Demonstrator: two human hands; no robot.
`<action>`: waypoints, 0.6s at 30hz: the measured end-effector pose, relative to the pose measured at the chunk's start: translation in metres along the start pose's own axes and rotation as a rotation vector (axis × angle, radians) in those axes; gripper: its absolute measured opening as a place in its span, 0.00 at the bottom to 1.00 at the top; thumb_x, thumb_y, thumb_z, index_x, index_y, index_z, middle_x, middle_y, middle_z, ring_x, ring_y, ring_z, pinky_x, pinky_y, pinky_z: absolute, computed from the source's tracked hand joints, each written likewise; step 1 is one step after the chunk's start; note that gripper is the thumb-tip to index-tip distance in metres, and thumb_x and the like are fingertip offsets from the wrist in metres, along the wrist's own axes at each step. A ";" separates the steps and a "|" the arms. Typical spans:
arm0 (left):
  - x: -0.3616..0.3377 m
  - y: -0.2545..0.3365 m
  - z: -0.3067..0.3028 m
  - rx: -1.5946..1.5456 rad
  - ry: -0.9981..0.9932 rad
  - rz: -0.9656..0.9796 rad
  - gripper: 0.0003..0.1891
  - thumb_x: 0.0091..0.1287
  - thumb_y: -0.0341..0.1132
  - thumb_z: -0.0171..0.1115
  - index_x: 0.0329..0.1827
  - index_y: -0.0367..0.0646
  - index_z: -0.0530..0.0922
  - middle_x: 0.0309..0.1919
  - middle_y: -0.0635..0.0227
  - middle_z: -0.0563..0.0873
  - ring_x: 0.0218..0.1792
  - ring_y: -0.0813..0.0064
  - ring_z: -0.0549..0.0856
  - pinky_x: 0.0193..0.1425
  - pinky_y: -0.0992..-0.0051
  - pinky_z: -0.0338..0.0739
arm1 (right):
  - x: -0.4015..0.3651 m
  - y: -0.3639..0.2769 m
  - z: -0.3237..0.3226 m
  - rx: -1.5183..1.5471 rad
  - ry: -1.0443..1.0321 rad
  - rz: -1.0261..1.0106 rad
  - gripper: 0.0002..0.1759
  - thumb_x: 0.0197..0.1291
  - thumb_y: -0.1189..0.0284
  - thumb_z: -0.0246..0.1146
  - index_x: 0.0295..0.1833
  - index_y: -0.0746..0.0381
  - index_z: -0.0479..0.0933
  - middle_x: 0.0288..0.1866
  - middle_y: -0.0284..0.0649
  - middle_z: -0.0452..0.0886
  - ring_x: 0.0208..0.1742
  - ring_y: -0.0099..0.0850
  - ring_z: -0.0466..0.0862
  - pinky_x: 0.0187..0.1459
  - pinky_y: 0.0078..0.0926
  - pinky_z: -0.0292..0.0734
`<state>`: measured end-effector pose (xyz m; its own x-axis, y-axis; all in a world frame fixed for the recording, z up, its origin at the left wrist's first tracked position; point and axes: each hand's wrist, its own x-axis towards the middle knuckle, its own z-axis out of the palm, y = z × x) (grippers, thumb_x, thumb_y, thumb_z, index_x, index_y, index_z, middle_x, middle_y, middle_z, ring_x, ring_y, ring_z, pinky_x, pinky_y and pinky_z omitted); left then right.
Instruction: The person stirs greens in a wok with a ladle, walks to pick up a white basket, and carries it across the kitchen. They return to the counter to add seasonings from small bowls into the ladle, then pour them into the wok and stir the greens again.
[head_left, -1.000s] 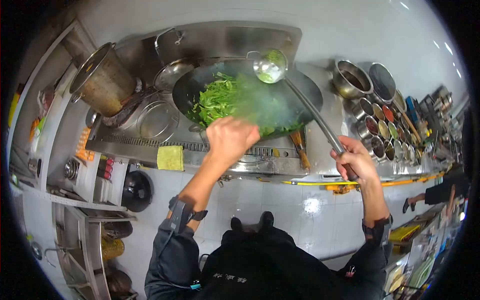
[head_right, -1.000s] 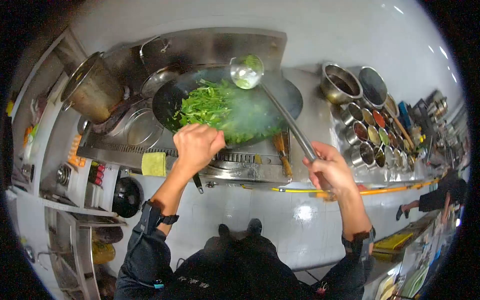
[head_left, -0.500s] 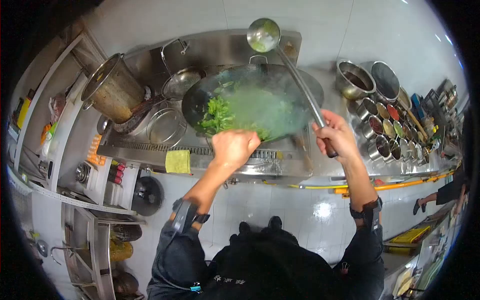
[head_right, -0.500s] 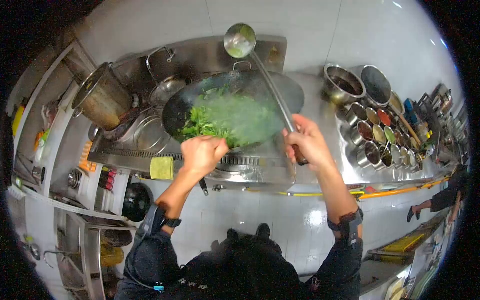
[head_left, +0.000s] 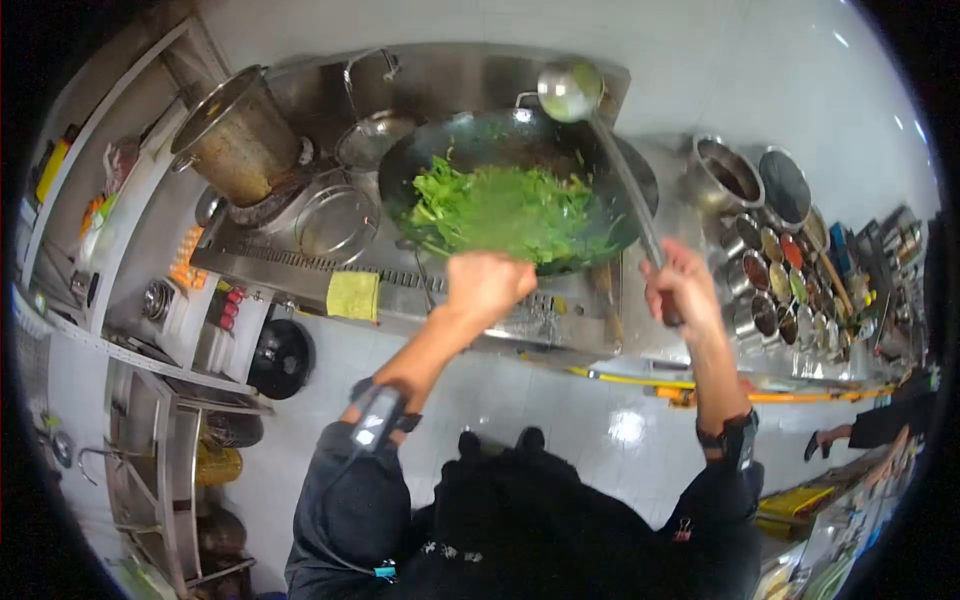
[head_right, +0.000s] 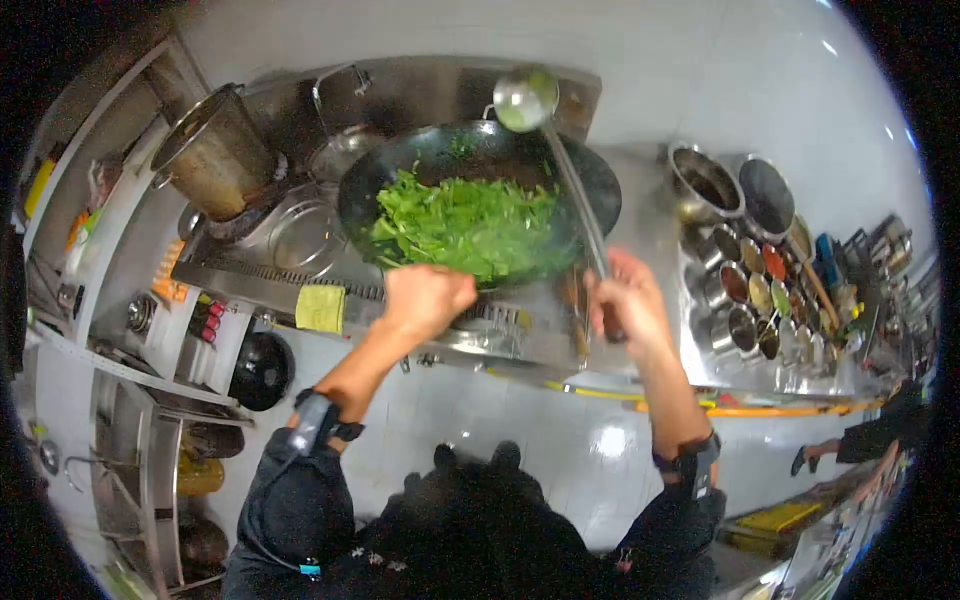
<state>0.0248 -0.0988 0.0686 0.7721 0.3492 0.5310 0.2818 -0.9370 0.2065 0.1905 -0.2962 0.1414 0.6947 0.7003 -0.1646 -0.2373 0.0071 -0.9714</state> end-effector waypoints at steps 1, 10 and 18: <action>0.005 -0.006 0.020 0.039 -0.059 -0.038 0.17 0.60 0.44 0.55 0.14 0.48 0.77 0.18 0.61 0.81 0.20 0.61 0.82 0.24 0.63 0.73 | 0.002 0.008 0.001 -0.041 -0.060 0.015 0.17 0.44 0.86 0.54 0.44 0.66 0.69 0.25 0.36 0.73 0.13 0.24 0.72 0.12 0.21 0.66; -0.007 -0.025 0.073 -0.073 0.004 0.040 0.14 0.62 0.43 0.59 0.22 0.45 0.80 0.23 0.65 0.81 0.31 0.63 0.80 0.40 0.64 0.69 | 0.107 0.051 0.038 -0.503 -0.053 -0.186 0.23 0.46 0.84 0.53 0.53 0.70 0.68 0.21 0.40 0.74 0.11 0.27 0.72 0.13 0.26 0.66; -0.018 -0.063 0.084 -0.144 -0.016 0.105 0.11 0.63 0.40 0.58 0.26 0.45 0.79 0.26 0.67 0.79 0.34 0.64 0.76 0.40 0.63 0.65 | 0.045 0.074 0.002 -0.945 0.118 -0.618 0.33 0.51 0.84 0.53 0.67 0.66 0.60 0.43 0.49 0.79 0.38 0.39 0.81 0.39 0.35 0.77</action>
<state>0.0410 -0.0466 -0.0235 0.8024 0.2478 0.5430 0.1152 -0.9569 0.2666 0.2027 -0.2629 0.0622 0.5867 0.6917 0.4211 0.7411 -0.2490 -0.6235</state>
